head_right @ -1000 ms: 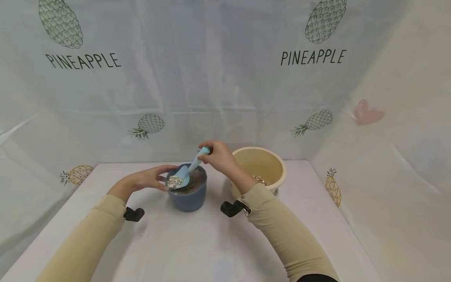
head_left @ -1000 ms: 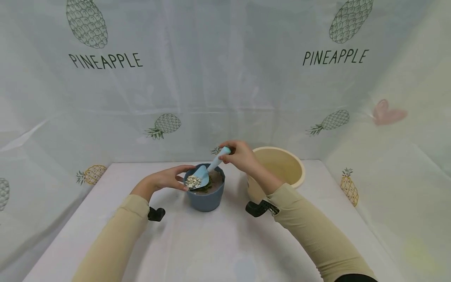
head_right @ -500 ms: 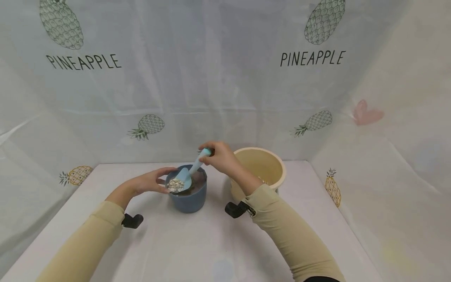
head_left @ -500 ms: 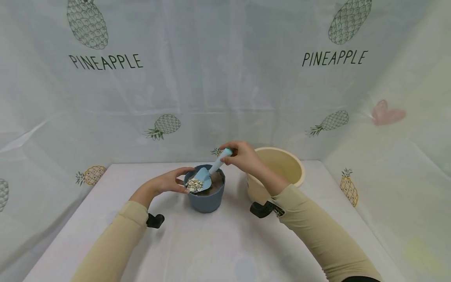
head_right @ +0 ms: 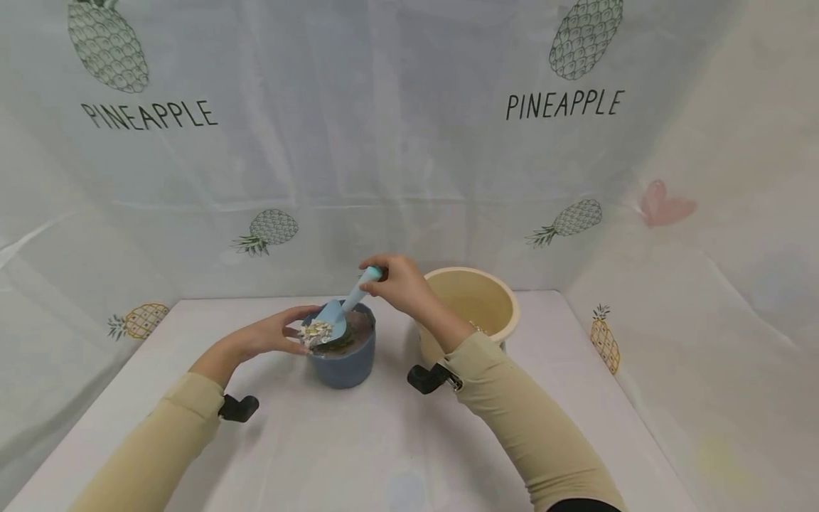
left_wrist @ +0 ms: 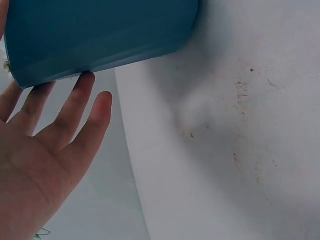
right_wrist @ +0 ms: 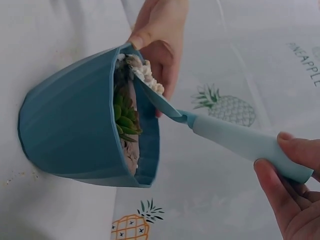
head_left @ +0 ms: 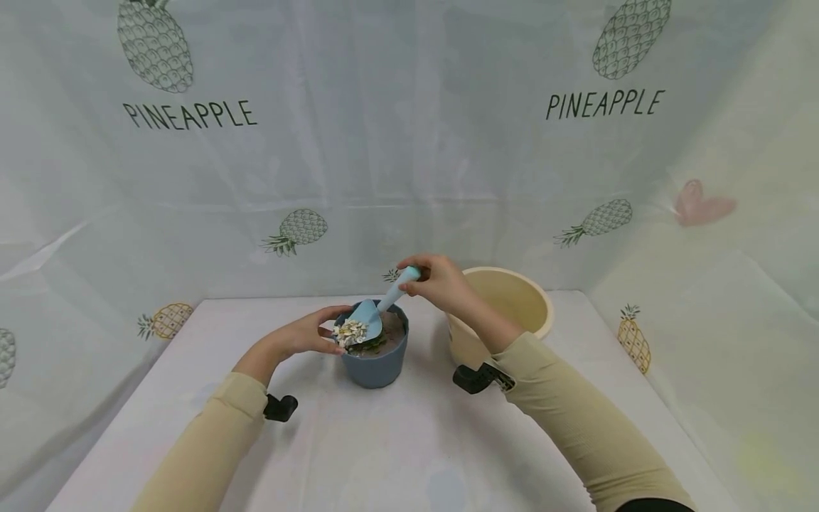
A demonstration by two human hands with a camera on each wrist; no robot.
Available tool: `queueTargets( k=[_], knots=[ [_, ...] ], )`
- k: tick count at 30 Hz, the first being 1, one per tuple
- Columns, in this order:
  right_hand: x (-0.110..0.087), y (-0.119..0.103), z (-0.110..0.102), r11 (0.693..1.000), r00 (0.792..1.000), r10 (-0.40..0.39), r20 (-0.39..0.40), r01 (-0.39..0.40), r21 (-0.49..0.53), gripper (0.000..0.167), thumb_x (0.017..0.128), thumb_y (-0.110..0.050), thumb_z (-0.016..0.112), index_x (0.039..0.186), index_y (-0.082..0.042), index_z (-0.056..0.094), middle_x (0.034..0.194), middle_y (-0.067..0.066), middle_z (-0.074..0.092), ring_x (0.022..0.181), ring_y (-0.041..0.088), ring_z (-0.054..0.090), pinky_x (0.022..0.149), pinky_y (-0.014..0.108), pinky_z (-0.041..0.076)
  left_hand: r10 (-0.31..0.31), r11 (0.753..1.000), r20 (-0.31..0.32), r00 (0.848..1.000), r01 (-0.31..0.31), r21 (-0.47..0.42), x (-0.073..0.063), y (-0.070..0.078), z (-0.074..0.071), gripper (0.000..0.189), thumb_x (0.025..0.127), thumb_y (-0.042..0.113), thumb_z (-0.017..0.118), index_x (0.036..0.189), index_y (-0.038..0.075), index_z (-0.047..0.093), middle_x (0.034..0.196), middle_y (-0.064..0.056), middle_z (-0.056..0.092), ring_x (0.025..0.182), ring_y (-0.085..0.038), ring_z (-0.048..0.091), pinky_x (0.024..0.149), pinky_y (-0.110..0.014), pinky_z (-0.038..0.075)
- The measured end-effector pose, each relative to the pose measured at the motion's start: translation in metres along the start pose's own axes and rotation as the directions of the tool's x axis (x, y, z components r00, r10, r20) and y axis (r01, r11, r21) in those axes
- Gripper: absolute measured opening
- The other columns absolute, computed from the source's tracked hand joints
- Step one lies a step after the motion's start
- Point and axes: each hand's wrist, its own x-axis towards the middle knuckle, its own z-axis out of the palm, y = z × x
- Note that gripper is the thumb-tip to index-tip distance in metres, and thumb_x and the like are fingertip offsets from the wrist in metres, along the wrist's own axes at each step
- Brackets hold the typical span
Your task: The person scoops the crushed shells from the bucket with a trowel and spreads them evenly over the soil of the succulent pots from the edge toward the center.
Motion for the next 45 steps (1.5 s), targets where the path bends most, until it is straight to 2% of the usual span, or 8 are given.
queueTargets(
  k=[4, 9, 13, 19, 25, 31, 37, 45],
  knots=[
    [-0.002, -0.001, -0.001, 1.000, 1.000, -0.013, 0.008, 0.013, 0.007, 0.031, 0.088, -0.007, 0.073, 0.119, -0.007, 0.068, 0.096, 0.007, 0.068, 0.079, 0.018, 0.066, 0.068, 0.032, 0.055, 0.043, 0.999, 0.031, 0.999, -0.043, -0.001, -0.002, -0.003, -0.003, 0.094, 0.080, 0.017, 0.083, 0.155, 0.020, 0.026, 0.160, -0.014, 0.013, 0.135, -0.046, 0.032, 0.101, -0.058, 0.037],
    [-0.003, -0.003, 0.000, 1.000, 1.000, -0.014, 0.021, 0.014, 0.019, 0.032, 0.089, -0.006, 0.072, 0.120, -0.007, 0.068, 0.098, 0.007, 0.068, 0.080, 0.019, 0.066, 0.068, 0.032, 0.055, 0.086, 0.996, 0.115, 0.990, -0.086, -0.004, -0.001, -0.010, -0.012, 0.093, 0.082, 0.017, 0.080, 0.156, 0.020, 0.024, 0.161, -0.011, 0.008, 0.137, -0.049, 0.025, 0.103, -0.062, 0.032],
    [-0.002, -0.003, 0.003, 1.000, 1.000, -0.011, 0.007, 0.011, 0.015, 0.032, 0.089, -0.006, 0.072, 0.120, -0.006, 0.068, 0.096, 0.007, 0.068, 0.080, 0.018, 0.066, 0.068, 0.031, 0.055, 0.081, 0.996, 0.165, 0.983, -0.085, 0.014, 0.004, -0.010, -0.020, 0.092, 0.082, 0.015, 0.080, 0.156, 0.019, 0.025, 0.161, -0.011, 0.009, 0.138, -0.049, 0.024, 0.104, -0.065, 0.027],
    [-0.001, -0.006, 0.008, 1.000, 1.000, -0.008, -0.013, 0.008, 0.000, 0.032, 0.089, -0.006, 0.072, 0.120, -0.007, 0.068, 0.095, 0.007, 0.067, 0.079, 0.017, 0.066, 0.069, 0.034, 0.056, 0.057, 0.998, 0.200, 0.978, -0.061, 0.015, 0.009, -0.006, -0.023, 0.097, 0.080, 0.014, 0.082, 0.157, 0.016, 0.023, 0.161, -0.013, 0.008, 0.138, -0.053, 0.018, 0.105, -0.068, 0.021],
    [-0.002, -0.010, 0.010, 0.999, 1.000, -0.014, -0.022, 0.013, -0.037, 0.033, 0.089, -0.008, 0.073, 0.121, -0.008, 0.068, 0.094, 0.005, 0.068, 0.078, 0.016, 0.066, 0.066, 0.031, 0.054, 0.041, 0.999, 0.187, 0.981, -0.040, -0.010, 0.009, -0.005, -0.021, 0.099, 0.079, 0.012, 0.082, 0.157, 0.015, 0.021, 0.161, -0.013, 0.006, 0.139, -0.054, 0.015, 0.105, -0.067, 0.022],
    [-0.005, -0.009, 0.010, 0.998, 0.999, -0.029, -0.027, 0.027, -0.051, 0.033, 0.089, -0.008, 0.072, 0.122, -0.008, 0.067, 0.097, 0.006, 0.067, 0.078, 0.016, 0.066, 0.066, 0.030, 0.054, 0.019, 1.000, 0.155, 0.988, -0.017, -0.013, 0.008, -0.003, -0.015, 0.099, 0.079, 0.010, 0.082, 0.157, 0.020, 0.021, 0.162, -0.010, 0.004, 0.140, -0.050, 0.017, 0.104, -0.062, 0.031],
    [-0.010, -0.008, 0.008, 0.997, 0.998, -0.059, -0.015, 0.058, -0.052, 0.034, 0.089, -0.007, 0.072, 0.122, -0.007, 0.067, 0.100, 0.007, 0.067, 0.079, 0.016, 0.066, 0.067, 0.029, 0.054, 0.019, 1.000, 0.135, 0.991, -0.020, 0.004, 0.006, 0.001, -0.010, 0.097, 0.080, 0.012, 0.082, 0.157, 0.021, 0.023, 0.162, -0.012, 0.005, 0.139, -0.049, 0.021, 0.102, -0.060, 0.034],
    [-0.013, -0.010, 0.001, 0.994, 0.996, -0.087, -0.010, 0.086, -0.061, 0.034, 0.088, -0.006, 0.073, 0.122, -0.006, 0.068, 0.101, 0.008, 0.067, 0.083, 0.016, 0.068, 0.069, 0.029, 0.055, 0.033, 0.999, 0.124, 0.992, -0.030, -0.025, 0.005, 0.003, -0.006, 0.095, 0.081, 0.010, 0.081, 0.156, 0.022, 0.025, 0.161, -0.013, 0.005, 0.140, -0.050, 0.018, 0.101, -0.059, 0.037]
  ],
)
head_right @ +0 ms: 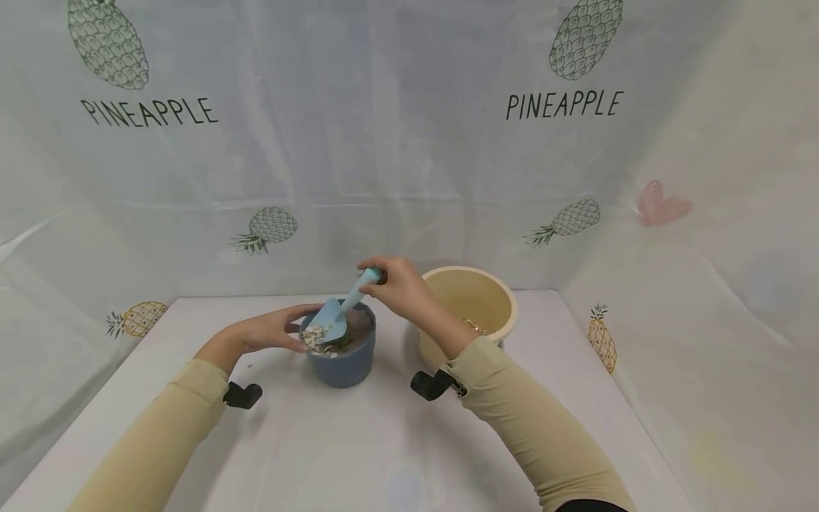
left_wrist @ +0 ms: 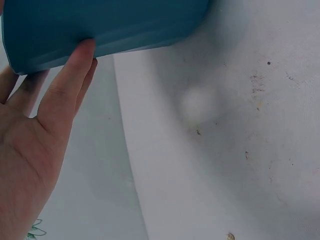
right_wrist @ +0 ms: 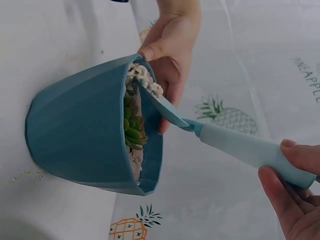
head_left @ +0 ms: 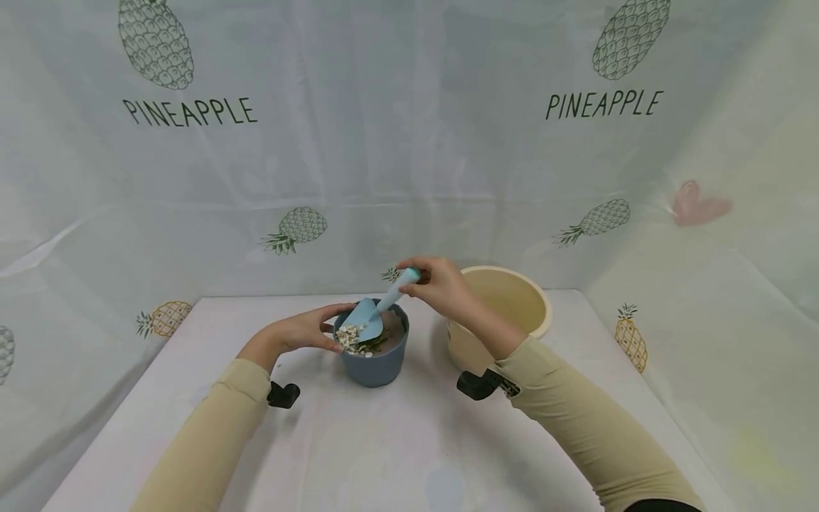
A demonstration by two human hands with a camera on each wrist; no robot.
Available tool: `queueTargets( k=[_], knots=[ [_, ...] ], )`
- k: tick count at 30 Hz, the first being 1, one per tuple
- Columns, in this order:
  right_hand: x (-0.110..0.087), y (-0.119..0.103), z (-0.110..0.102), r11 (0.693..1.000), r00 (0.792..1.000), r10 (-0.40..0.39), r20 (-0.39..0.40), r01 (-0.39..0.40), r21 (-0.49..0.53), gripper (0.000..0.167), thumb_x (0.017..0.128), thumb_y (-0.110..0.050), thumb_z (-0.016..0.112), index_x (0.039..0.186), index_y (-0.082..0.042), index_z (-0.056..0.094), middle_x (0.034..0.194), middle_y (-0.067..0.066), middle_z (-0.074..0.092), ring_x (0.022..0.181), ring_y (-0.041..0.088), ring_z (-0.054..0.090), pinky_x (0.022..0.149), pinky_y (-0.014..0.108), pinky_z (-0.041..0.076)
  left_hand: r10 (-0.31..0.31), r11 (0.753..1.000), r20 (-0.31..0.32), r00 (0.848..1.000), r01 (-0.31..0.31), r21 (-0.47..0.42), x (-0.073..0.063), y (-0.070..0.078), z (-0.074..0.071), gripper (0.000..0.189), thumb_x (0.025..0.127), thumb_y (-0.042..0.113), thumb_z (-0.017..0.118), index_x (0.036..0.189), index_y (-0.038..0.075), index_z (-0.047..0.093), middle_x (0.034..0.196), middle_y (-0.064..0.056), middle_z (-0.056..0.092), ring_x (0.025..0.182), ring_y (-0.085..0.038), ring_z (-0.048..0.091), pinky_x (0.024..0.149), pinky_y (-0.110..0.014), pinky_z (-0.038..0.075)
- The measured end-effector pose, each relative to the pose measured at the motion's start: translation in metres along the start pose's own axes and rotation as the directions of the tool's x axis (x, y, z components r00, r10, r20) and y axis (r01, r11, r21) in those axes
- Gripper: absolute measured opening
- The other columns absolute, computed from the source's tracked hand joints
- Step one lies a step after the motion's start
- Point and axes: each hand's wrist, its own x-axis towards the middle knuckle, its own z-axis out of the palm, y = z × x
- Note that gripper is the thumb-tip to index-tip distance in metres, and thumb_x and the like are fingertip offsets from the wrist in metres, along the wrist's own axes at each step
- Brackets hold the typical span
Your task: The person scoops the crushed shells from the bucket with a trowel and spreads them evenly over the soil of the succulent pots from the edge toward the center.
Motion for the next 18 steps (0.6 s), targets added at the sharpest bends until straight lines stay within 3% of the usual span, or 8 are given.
queueTargets(
  k=[18],
  knots=[
    [0.006, -0.009, -0.001, 0.999, 0.999, 0.032, 0.019, -0.032, -0.023, 0.037, 0.089, -0.008, 0.073, 0.125, -0.008, 0.066, 0.103, 0.007, 0.067, 0.088, 0.016, 0.067, 0.072, 0.028, 0.055, -0.035, 0.999, -0.089, 0.995, 0.032, -0.037, -0.002, -0.001, 0.014, 0.099, 0.079, 0.012, 0.083, 0.157, 0.019, 0.021, 0.159, -0.017, 0.011, 0.138, -0.048, 0.026, 0.098, -0.054, 0.042]
  ],
)
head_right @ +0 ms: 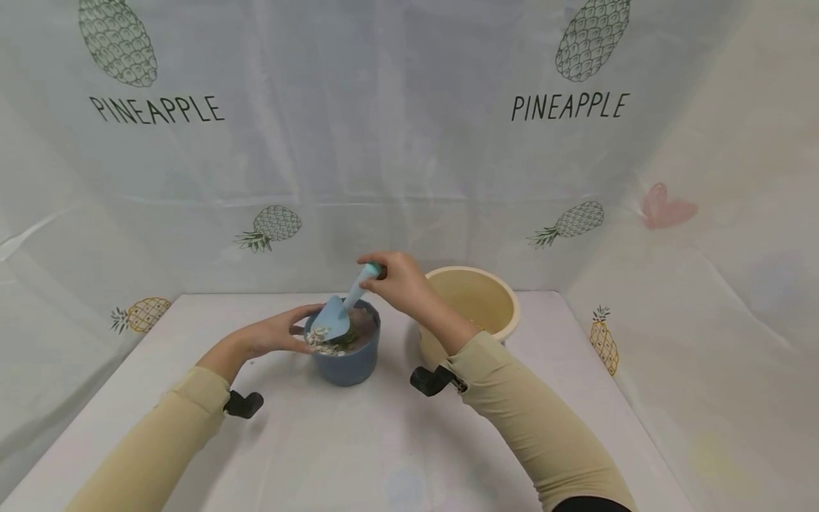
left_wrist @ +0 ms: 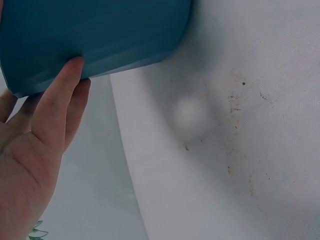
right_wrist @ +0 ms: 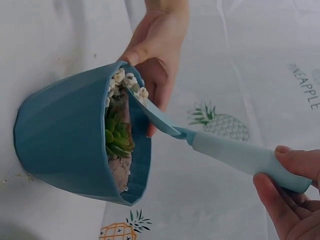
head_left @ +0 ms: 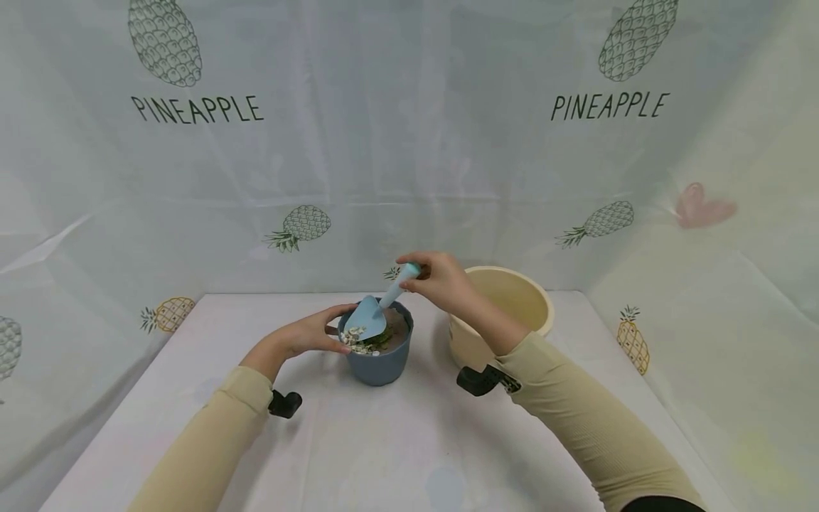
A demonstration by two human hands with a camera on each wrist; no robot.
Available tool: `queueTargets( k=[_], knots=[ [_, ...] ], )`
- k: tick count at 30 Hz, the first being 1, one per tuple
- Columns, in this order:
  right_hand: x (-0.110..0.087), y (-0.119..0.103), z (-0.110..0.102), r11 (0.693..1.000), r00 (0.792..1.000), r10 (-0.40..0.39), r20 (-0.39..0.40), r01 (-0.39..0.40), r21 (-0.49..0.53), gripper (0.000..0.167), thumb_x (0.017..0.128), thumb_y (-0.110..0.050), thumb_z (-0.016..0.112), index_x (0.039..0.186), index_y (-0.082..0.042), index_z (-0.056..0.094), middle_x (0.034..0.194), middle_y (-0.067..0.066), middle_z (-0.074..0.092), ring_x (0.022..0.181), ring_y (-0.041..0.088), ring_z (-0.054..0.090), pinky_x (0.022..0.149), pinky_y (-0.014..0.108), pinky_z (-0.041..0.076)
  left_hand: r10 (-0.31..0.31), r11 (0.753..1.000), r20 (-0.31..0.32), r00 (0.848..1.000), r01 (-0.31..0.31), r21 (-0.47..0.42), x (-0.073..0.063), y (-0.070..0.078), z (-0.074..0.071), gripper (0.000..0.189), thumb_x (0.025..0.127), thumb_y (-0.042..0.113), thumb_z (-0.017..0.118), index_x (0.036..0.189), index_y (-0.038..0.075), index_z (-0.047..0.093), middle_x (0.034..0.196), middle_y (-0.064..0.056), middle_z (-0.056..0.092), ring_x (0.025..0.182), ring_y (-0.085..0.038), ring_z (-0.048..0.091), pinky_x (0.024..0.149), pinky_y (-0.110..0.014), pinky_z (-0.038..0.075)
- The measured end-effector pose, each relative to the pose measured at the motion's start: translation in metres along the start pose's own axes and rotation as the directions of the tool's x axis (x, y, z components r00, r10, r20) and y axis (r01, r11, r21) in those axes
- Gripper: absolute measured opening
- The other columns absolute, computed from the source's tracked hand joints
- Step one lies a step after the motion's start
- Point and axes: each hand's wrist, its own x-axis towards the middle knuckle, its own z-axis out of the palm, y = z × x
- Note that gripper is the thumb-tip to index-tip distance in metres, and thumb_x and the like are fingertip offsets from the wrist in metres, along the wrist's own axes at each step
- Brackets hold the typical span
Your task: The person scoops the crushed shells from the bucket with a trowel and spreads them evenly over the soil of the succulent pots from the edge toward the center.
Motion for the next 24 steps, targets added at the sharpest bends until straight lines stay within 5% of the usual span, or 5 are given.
queueTargets(
  k=[17, 24],
  knots=[
    [-0.003, -0.001, 0.001, 1.000, 0.999, -0.020, -0.043, 0.019, -0.011, 0.035, 0.087, -0.008, 0.074, 0.122, -0.008, 0.068, 0.103, 0.007, 0.066, 0.086, 0.016, 0.067, 0.071, 0.028, 0.055, -0.037, 0.999, -0.076, 0.996, 0.037, -0.001, -0.002, 0.003, 0.013, 0.097, 0.081, 0.012, 0.082, 0.156, 0.018, 0.021, 0.160, -0.017, 0.009, 0.136, -0.047, 0.030, 0.097, -0.052, 0.044],
    [-0.010, -0.005, -0.008, 1.000, 0.998, 0.002, -0.067, -0.003, -0.015, 0.037, 0.087, -0.007, 0.074, 0.123, -0.010, 0.068, 0.106, 0.008, 0.065, 0.088, 0.018, 0.067, 0.070, 0.028, 0.056, 0.010, 0.996, -0.120, 0.993, 0.001, 0.093, -0.009, 0.011, 0.015, 0.095, 0.078, 0.015, 0.084, 0.154, 0.010, 0.027, 0.156, -0.024, 0.020, 0.127, -0.045, 0.045, 0.092, -0.047, 0.049]
  ],
)
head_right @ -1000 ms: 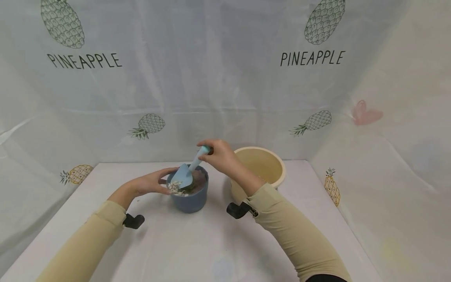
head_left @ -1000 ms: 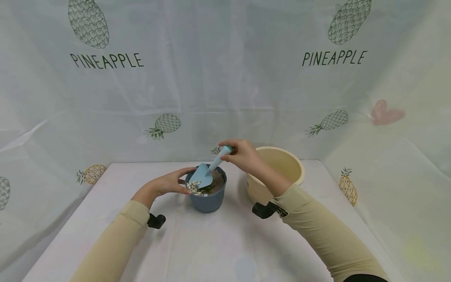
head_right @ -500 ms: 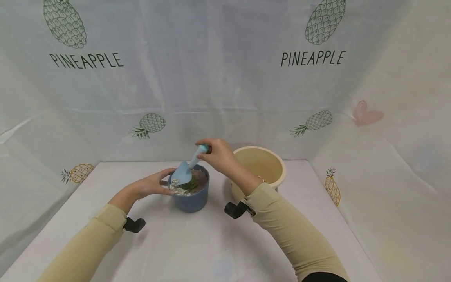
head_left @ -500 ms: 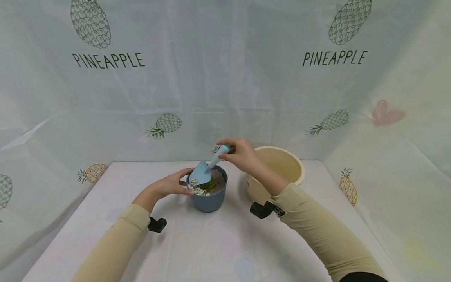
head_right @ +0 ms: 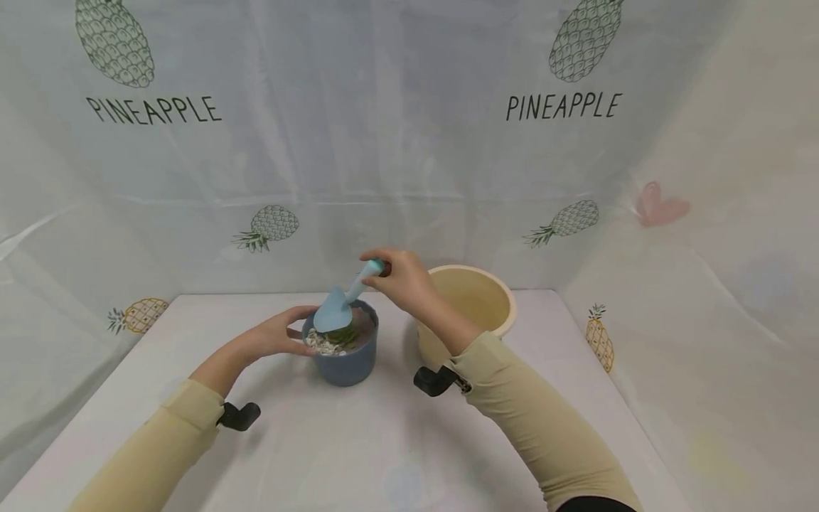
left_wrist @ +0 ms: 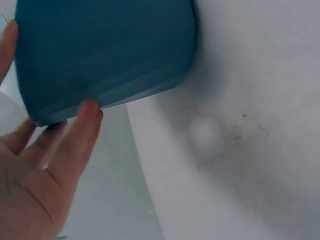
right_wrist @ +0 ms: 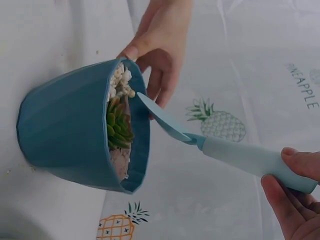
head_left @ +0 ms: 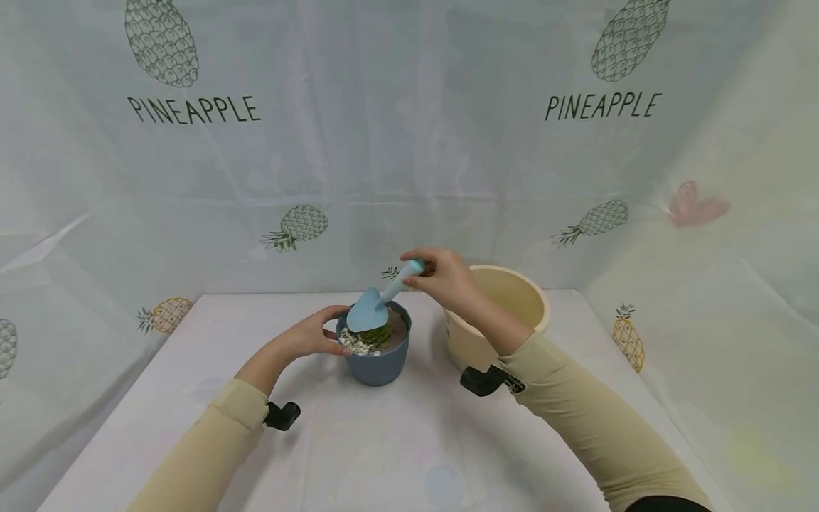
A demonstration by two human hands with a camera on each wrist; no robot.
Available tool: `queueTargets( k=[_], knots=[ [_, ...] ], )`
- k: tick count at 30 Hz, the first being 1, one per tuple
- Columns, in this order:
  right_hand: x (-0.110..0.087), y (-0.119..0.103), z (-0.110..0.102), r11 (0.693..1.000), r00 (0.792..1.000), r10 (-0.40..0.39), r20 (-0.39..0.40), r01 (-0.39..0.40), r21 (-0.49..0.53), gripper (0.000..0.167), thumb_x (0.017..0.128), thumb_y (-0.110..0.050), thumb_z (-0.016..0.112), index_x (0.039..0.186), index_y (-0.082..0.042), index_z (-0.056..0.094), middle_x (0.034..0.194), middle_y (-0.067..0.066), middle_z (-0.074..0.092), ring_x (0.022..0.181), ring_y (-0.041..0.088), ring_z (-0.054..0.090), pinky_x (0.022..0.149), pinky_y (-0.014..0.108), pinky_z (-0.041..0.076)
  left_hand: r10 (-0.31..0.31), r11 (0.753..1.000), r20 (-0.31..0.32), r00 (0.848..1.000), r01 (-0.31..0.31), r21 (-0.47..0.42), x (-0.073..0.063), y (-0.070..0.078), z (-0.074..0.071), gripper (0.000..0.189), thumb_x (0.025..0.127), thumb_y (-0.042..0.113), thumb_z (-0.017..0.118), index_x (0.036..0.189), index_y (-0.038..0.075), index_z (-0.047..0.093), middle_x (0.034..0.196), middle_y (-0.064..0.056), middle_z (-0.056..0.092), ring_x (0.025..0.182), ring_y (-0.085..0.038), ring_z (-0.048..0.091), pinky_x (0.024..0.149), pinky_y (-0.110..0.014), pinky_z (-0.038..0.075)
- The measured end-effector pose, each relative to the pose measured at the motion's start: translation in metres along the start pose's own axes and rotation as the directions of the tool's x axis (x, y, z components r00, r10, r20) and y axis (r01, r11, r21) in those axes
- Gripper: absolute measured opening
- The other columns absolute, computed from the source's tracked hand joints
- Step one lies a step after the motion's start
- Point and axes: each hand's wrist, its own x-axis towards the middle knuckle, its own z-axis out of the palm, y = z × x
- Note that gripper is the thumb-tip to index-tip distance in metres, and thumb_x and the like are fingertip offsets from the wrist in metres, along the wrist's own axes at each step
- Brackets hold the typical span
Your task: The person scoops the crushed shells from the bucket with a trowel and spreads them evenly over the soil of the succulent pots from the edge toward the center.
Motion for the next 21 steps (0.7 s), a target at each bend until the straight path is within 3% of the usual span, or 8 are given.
queueTargets(
  k=[4, 12, 21],
  knots=[
    [-0.006, 0.003, -0.008, 1.000, 0.999, -0.012, -0.040, 0.012, 0.008, 0.036, 0.086, -0.006, 0.075, 0.121, -0.008, 0.068, 0.111, 0.010, 0.065, 0.090, 0.021, 0.068, 0.071, 0.029, 0.056, 0.041, 0.996, -0.029, 0.999, -0.039, 0.081, -0.005, 0.012, -0.004, 0.092, 0.077, 0.016, 0.086, 0.150, 0.005, 0.031, 0.149, -0.029, 0.032, 0.121, -0.046, 0.050, 0.090, -0.049, 0.049],
    [-0.022, 0.013, -0.031, 0.998, 0.994, -0.029, -0.109, 0.034, 0.045, 0.031, 0.084, -0.002, 0.075, 0.115, -0.002, 0.069, 0.110, 0.014, 0.066, 0.088, 0.024, 0.069, 0.073, 0.029, 0.056, 0.063, 0.967, -0.128, 0.990, -0.029, 0.253, -0.009, 0.045, -0.003, 0.087, 0.080, 0.020, 0.083, 0.150, 0.008, 0.034, 0.146, -0.026, 0.038, 0.131, -0.049, 0.038, 0.094, -0.059, 0.042],
    [-0.051, 0.031, -0.073, 0.999, 0.989, 0.017, -0.146, -0.023, -0.039, 0.032, 0.087, -0.008, 0.074, 0.119, -0.005, 0.067, 0.106, 0.013, 0.066, 0.089, 0.023, 0.068, 0.071, 0.024, 0.055, 0.114, 0.970, -0.107, 0.988, -0.088, 0.225, 0.001, 0.076, 0.025, 0.079, 0.080, 0.020, 0.083, 0.147, 0.014, 0.042, 0.137, -0.019, 0.050, 0.125, -0.041, 0.048, 0.093, -0.054, 0.045]
  ],
)
